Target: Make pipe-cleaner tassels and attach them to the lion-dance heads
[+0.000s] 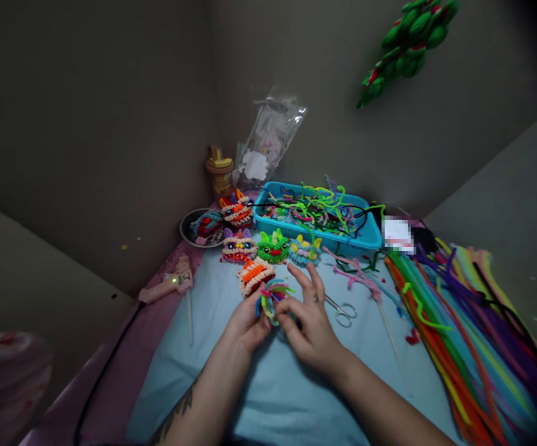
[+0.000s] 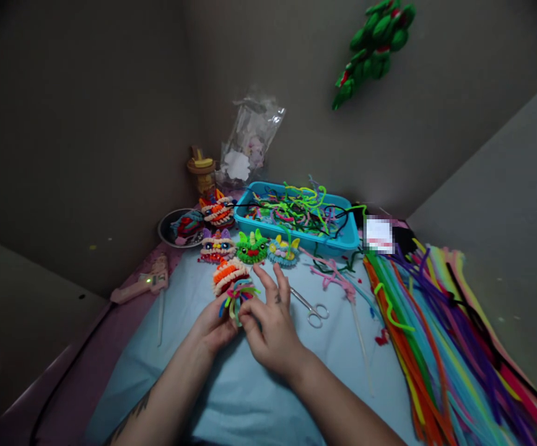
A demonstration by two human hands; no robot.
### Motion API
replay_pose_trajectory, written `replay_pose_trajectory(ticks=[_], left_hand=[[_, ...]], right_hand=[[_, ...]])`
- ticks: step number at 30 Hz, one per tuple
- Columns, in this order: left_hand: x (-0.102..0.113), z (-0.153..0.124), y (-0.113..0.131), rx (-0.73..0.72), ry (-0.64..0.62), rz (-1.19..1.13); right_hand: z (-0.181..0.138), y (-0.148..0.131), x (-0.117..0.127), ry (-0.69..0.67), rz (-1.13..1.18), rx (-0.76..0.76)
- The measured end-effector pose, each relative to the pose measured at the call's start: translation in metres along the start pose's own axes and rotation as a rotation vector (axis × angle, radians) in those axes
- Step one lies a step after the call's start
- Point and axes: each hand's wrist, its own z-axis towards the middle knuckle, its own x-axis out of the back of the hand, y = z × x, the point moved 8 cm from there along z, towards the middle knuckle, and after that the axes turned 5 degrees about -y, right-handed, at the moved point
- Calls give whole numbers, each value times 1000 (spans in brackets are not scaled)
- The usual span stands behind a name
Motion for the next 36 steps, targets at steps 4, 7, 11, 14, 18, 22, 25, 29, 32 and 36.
replay_pose_trajectory(ticks=[4, 7, 11, 14, 18, 22, 25, 29, 32, 36], left_hand=[[1, 0, 0, -15, 36, -6], [0, -1, 1, -19, 38, 1], [-1, -4, 2, -15, 62, 5], [0, -5, 4, -40, 94, -10], [-1, -4, 2, -27, 73, -7], [-3, -2, 1, -13, 51, 4], [-3, -2, 1, -23, 57, 25], [-1, -4, 0, -27, 84, 44], [0, -5, -1, -25, 92, 51], [2, -2, -1, -56, 73, 50]], right_hand=[[2, 0, -1, -8, -26, -4], [2, 2, -1, -13, -24, -21], [-1, 5, 6, 8, 67, 14], [-3, 9, 14, 21, 101, 26], [-1, 7, 14, -7, 50, 66], [1, 4, 10, -17, -3, 106], [1, 3, 9, -21, -34, 108], [1, 1, 9, -25, -89, 98], [2, -1, 6, -24, -125, 81], [3, -2, 2, -12, -143, 62]])
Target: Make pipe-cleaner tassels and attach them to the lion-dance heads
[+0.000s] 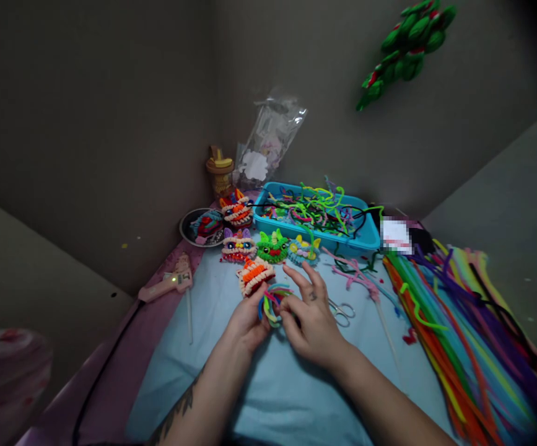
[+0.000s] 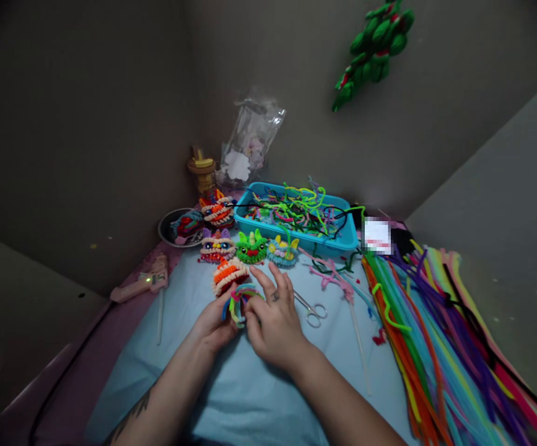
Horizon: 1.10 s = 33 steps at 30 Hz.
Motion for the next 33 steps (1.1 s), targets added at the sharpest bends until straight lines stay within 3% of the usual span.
replay_pose_trajectory(ticks=[13, 27, 33], left_hand=[[-4, 0, 0, 29, -50, -42], [-5, -5, 1, -25, 31, 13], [-3, -3, 5, -40, 32, -34]], right_hand=[[-7, 6, 7, 32, 92, 36], [-3, 5, 4, 45, 41, 5], [-9, 7, 12, 60, 81, 69]])
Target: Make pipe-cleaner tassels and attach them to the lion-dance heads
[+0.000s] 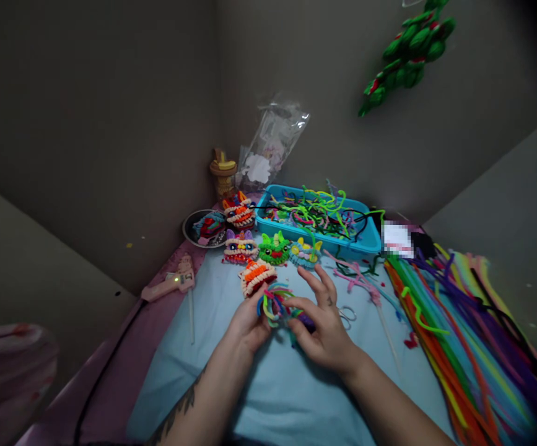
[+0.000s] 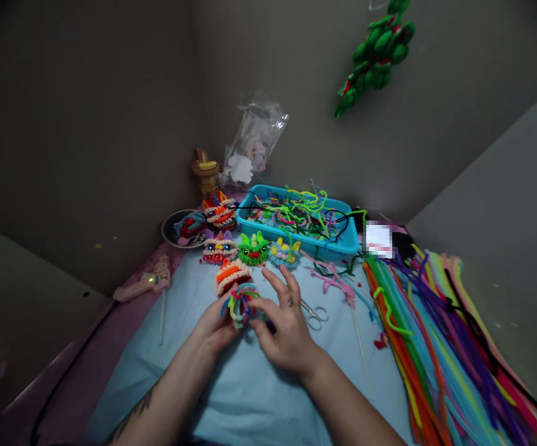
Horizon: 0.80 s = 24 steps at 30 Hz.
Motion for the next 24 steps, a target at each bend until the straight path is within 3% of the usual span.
replay_pose_trajectory(ticks=[5, 15, 24], left_hand=[[-1, 4, -5, 49, -87, 11], [1, 2, -2, -32, -21, 45], [-2, -6, 2, 33, -11, 17]], right_hand=[[0, 4, 0, 16, -4, 17], [2, 6, -7, 28, -93, -55], [1, 16, 10, 30, 70, -19]])
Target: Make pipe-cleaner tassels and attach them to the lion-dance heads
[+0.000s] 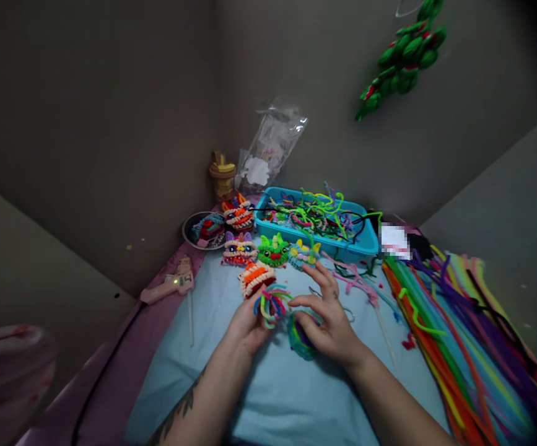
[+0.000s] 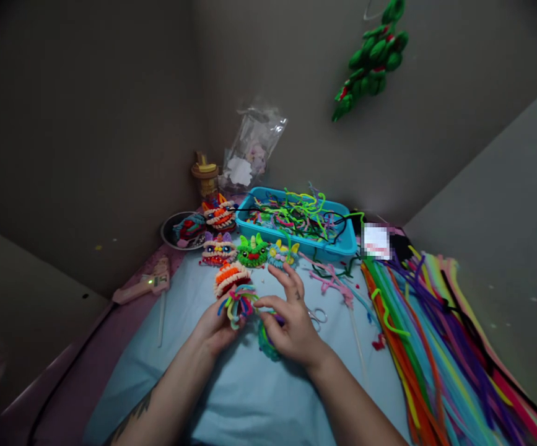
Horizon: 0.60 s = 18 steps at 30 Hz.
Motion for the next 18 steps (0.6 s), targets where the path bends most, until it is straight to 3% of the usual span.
replay_pose_trajectory(ticks=[11, 18], left_hand=[[2, 6, -4, -19, -17, 22], [5, 10, -4, -52, -46, 13]], right_hand=[[4, -3, -12, -27, -81, 59], [2, -4, -10, 52, -98, 15]])
